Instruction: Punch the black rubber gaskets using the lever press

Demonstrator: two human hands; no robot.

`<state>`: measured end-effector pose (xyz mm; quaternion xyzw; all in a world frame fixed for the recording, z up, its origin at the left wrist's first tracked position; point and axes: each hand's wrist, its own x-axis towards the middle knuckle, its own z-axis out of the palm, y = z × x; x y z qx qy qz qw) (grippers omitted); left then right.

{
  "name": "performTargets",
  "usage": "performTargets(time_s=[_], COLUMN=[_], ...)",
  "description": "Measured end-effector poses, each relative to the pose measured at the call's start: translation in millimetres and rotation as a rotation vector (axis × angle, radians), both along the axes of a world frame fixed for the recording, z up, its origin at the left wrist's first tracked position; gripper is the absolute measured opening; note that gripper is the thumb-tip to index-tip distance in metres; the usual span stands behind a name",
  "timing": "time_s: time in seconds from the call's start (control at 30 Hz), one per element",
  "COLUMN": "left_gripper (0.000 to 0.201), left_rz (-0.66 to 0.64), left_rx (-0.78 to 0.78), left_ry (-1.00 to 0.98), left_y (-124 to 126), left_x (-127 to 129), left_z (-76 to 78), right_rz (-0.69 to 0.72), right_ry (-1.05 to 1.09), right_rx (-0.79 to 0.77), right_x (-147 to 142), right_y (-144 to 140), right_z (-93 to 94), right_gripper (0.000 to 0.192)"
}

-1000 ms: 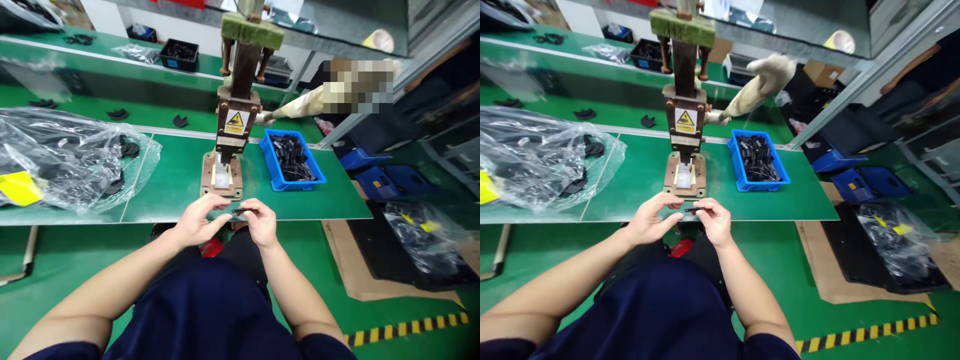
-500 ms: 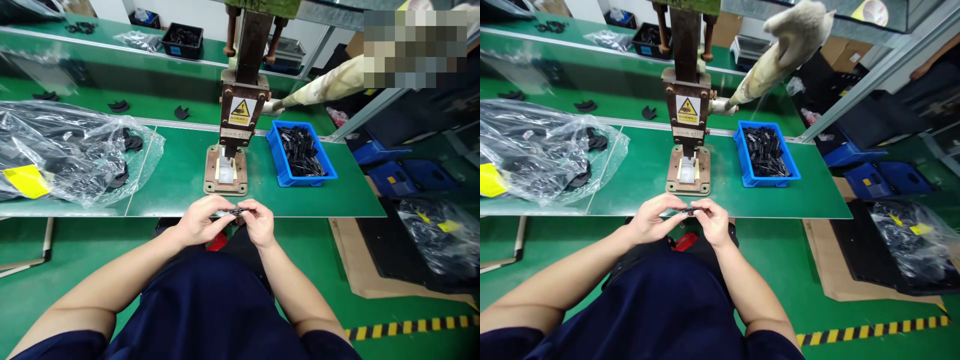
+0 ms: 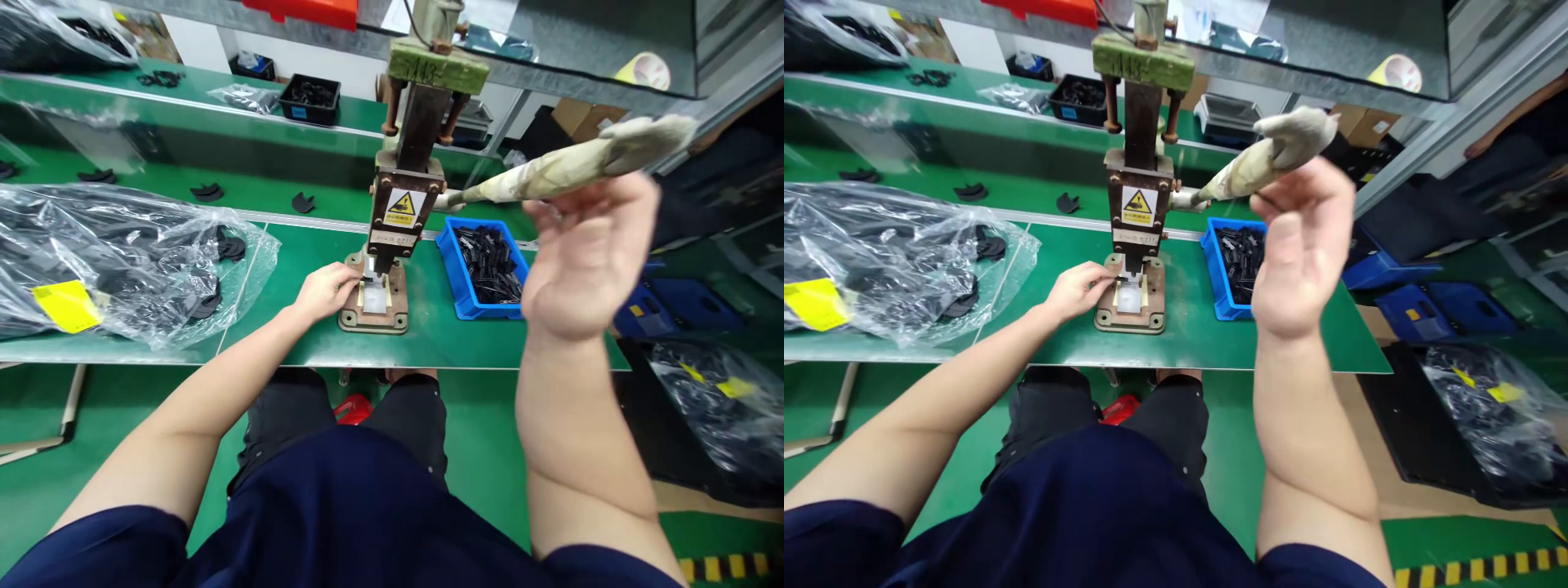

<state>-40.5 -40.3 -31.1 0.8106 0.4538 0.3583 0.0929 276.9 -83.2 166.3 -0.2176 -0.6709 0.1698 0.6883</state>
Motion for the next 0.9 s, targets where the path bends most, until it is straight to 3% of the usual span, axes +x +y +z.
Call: performTargets(time_s=[0.07,0.13,0.27,0.37,0.47,0.77,0.9], left_gripper=[0.030,0.032,0.036,0.036,0.036,0.031,0.032], left_rz=[-0.019,-0.042,-0.094,-0.113,-0.133,-0.151,-0.159], left_rx=[-0.007,-0.016,-0.039,-0.046,-0.038,-0.011,-0.021], left_ry=[0.105,0.204,0.365,0.428,0.416,0.328,0.307], left_y=[9.1,13.3,16.5,17.7,18.5,20.9,16.9], left_x=[5.2,10.1,14.2,14.5,14.3,14.2,17.9], left_z=[-0.5,2.1,12.3,17.6,16.8,14.1,18.1], right_rz=[0.051,0.019,-0.079,-0.017,0.020,-0.142,-0.201], right_ry=[-0.074,-0.186,-0.262,-0.214,-0.219,-0.349,-0.285], right_rx=[0.019,-0.032,-0.005,0.024,0.055,0.087,0.141], right_x=[-9.4,-21.9,-37.0,-37.2,-34.0,-27.3,-27.3], right_y=[3.6,1.8,-1.6,-4.3,-13.9,-47.1,-43.9], right_z=[38.8,60.7,62.7,47.6,27.2,-64.4,-91.6], right_gripper=[0.060,0.057,0.044,0.031,0.034,0.022,0.019])
